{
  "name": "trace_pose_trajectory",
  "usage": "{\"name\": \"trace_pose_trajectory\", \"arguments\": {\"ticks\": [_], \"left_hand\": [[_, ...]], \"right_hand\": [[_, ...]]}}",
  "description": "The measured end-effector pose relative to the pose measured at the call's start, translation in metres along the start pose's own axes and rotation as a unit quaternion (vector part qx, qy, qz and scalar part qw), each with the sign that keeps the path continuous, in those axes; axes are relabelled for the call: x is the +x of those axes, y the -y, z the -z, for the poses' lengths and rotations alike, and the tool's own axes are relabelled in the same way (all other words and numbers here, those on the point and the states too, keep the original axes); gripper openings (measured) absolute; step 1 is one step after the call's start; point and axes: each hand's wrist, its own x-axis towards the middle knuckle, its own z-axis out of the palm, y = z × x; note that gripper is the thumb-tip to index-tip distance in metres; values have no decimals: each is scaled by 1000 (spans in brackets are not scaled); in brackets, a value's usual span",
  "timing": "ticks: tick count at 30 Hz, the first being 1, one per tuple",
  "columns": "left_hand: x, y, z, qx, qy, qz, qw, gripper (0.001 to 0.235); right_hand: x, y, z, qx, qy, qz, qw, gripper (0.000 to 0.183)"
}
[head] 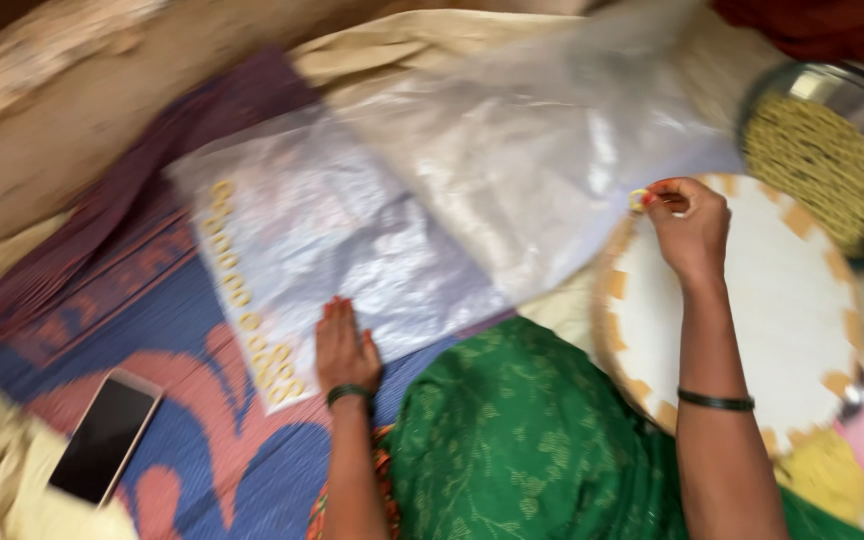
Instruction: The person rolls small pieces of dough into thin ropes on a round board, then shapes them into rings and places them on a plastic sheet. The person repeats this process, arranging the finished rings in a line.
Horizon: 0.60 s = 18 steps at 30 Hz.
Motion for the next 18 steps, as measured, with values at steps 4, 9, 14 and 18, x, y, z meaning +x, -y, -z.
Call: {"name": "trace_pose_trajectory", "arguments": {"ticks": [4, 9, 14, 18], "left_hand": [[-1, 1, 0, -41, -34, -1, 999, 61], [-5, 1, 3, -31, -41, -7, 999, 62], [6, 0, 8, 22, 97, 31, 995, 72], [11, 3, 4, 47, 249, 33, 967, 59]], "right_hand": [[-9, 52, -88, 202, 140, 61, 967, 12], [-81, 121, -239, 182, 304, 101, 930, 10], [-168, 186, -329, 180, 403, 174, 880, 15], [-198, 201, -349, 75, 405, 196, 890, 17]]}}
